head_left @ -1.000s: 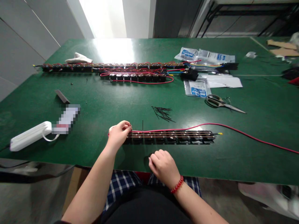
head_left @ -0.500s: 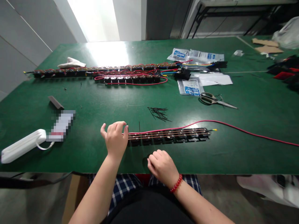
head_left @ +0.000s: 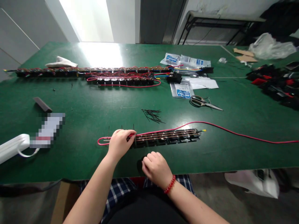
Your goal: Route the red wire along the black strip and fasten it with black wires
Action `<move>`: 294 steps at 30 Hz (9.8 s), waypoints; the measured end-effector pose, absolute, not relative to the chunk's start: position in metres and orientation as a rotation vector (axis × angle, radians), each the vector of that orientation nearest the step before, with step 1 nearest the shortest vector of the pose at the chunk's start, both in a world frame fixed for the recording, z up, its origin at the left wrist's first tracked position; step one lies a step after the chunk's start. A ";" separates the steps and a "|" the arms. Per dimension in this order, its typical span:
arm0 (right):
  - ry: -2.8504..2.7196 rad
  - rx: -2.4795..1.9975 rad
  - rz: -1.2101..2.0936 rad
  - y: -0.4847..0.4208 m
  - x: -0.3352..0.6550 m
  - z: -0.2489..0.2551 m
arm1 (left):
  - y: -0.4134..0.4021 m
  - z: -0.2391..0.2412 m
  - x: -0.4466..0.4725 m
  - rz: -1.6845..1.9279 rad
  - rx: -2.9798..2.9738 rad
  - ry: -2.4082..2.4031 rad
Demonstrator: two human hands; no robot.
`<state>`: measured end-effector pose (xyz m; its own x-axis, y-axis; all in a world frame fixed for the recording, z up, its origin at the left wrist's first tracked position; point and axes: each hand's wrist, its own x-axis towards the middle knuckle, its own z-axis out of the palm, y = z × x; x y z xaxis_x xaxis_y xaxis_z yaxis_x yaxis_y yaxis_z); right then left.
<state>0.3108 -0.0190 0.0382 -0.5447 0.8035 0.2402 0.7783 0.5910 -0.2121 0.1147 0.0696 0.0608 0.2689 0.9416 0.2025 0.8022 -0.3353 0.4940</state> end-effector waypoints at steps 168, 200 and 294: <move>-1.595 -1.374 1.249 0.138 0.334 0.096 | 0.028 0.039 0.097 0.834 2.299 1.823; -0.888 -0.883 1.796 0.016 0.292 0.041 | 0.019 0.045 0.100 0.962 2.349 1.881; -1.091 -0.956 1.694 0.016 0.293 0.041 | -0.004 0.045 0.130 1.188 1.911 1.445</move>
